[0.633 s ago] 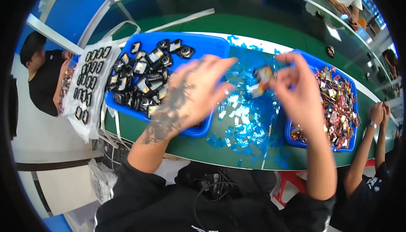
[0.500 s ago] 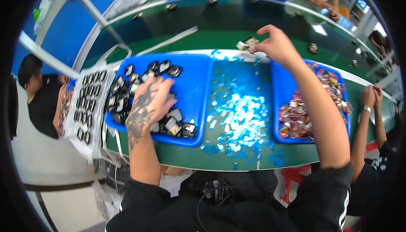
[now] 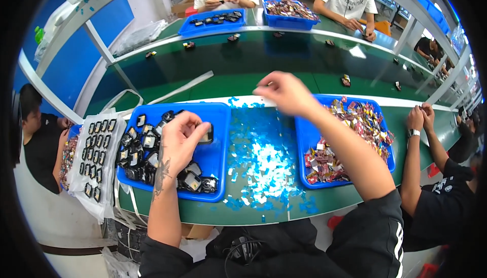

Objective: Manually assembling small electronic modules, possibly smart watch components, by applying small parts and adhesive strips.

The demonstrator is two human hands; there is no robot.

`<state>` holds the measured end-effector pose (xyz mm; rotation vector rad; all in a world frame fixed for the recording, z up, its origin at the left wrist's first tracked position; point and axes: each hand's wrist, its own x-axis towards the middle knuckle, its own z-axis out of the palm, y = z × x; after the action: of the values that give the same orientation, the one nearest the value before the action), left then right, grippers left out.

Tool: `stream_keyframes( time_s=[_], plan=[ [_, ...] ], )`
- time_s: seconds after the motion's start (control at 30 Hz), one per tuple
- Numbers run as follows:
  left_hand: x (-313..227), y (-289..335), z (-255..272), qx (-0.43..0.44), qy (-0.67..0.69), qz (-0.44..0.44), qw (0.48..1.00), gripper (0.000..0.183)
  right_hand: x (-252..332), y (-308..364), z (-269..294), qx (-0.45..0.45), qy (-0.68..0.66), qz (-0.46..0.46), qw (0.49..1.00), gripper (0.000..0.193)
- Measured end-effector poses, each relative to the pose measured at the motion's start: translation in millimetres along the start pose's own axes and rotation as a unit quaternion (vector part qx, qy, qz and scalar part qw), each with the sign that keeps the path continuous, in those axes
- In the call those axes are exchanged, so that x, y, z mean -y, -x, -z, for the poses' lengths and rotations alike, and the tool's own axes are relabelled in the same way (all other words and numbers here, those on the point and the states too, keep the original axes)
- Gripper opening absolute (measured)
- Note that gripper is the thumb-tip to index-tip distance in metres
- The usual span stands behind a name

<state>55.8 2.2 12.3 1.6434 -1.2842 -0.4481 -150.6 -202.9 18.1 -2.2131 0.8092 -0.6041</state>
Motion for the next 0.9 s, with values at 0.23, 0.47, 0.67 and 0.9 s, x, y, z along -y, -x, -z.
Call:
stream_keyframes(
  time_s=[0.23,0.47,0.67,0.9],
  plan=[
    [-27.1,27.5,-43.5,0.100,0.347,0.026,0.932,0.021,79.7,100.7,-45.3,0.070,-0.402,-0.120,0.905,0.016],
    [-21.5,43.3,-68.4,0.111,0.392,0.034,0.913,0.029,61.6,112.1,-10.6,0.070,-0.146,-0.019,0.987,0.021],
    [-18.0,36.3,-69.4,0.127,0.459,0.176,0.861,0.027,-30.6,83.3,79.8,-0.011,0.401,-0.091,0.912,0.018],
    [-12.0,34.3,-67.9,0.127,0.441,0.151,0.876,0.014,-63.0,71.4,77.6,0.040,0.332,-0.077,0.939,0.014]
  ],
)
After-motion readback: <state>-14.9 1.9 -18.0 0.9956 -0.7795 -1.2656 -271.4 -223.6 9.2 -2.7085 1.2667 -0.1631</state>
